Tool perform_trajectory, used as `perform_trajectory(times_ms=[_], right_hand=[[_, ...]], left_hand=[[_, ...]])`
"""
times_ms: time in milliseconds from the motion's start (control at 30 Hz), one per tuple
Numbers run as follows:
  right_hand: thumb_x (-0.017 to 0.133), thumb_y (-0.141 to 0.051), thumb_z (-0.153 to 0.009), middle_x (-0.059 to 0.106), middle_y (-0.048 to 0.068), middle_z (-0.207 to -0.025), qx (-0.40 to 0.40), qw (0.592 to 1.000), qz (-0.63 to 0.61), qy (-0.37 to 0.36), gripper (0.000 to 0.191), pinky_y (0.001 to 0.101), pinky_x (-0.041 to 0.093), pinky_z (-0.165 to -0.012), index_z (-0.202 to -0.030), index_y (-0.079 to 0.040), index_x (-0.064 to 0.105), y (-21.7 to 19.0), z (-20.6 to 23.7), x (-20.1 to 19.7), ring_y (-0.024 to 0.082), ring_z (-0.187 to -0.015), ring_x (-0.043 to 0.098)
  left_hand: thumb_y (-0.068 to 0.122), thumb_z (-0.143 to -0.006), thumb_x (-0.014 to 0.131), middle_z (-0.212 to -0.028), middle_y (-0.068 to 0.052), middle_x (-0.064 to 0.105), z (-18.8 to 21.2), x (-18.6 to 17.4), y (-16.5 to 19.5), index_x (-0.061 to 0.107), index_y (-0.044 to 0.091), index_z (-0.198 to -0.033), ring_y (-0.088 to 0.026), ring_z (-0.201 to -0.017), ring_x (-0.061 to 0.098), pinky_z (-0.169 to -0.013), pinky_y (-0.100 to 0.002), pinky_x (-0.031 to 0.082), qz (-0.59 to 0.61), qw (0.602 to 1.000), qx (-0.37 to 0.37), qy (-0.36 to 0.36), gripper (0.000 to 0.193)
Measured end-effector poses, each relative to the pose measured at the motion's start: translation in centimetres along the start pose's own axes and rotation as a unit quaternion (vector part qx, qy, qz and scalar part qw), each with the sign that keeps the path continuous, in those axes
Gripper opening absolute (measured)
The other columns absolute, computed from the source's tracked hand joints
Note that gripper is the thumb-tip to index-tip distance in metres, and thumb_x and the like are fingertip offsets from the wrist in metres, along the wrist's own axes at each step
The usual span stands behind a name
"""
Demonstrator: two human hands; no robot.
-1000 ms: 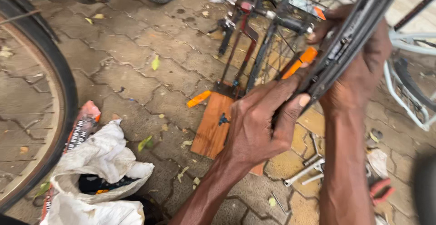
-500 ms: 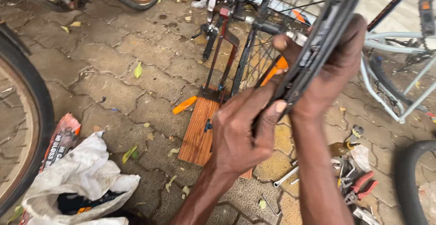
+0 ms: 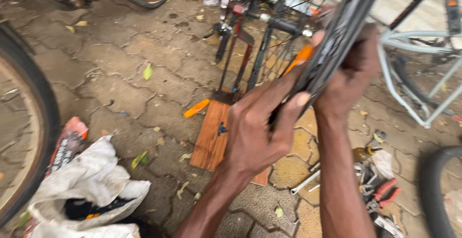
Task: The person works on a bicycle wheel mounted on a repair stand, holding the rim and turning the wheel while fitting a small metal part to the hub by hand. They repeatedly rotate the wheel and reposition their hands around the rim and spokes during the work.
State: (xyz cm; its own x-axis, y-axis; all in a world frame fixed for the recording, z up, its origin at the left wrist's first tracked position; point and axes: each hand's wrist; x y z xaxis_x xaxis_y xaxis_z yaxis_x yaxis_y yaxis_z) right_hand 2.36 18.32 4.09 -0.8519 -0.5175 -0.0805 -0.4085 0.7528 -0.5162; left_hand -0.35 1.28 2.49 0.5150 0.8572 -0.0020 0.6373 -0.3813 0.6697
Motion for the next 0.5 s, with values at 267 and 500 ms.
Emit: perform_trajectory(times_ms=[267,500], right_hand=[[0.069,0.014,-0.104,0.070,0.007,-0.109,0.076,0.969,-0.233,0.011,0.027,0.0250,0.062,-0.084,-0.118,-0.007,0.060,-0.1,2.1,-1.4,0.013,-0.094,0.069],[0.070,0.010,-0.107,0.072,0.009,-0.118,0.086,0.983,-0.161,-0.035,0.021,0.0275,0.056,-0.091,-0.125,-0.001,0.069,0.7,3.3,-1.6,0.015,-0.104,0.069]], left_hand=[[0.018,-0.101,0.066,-0.091,-0.014,0.066,0.9,-0.4,-0.2,0.061,0.000,-0.137,-0.020,-0.071,0.062,-0.060,-0.033,0.052,-0.023,1.000,-0.015,-0.011,0.040],[0.017,-0.106,0.064,-0.089,-0.014,0.066,2.2,-0.4,-0.8,0.063,0.003,-0.140,-0.023,-0.075,0.067,-0.068,-0.038,0.054,-0.020,0.998,-0.049,-0.022,0.037]])
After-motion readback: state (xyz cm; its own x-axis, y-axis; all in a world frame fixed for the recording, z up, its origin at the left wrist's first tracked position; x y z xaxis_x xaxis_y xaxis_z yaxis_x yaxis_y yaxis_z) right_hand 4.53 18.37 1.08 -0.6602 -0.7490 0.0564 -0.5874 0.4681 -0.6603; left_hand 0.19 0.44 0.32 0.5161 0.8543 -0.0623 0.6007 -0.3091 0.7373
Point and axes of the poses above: each hand's wrist, its own z-axis away from the middle knuckle, its own x-axis out of the palm, y = z × x
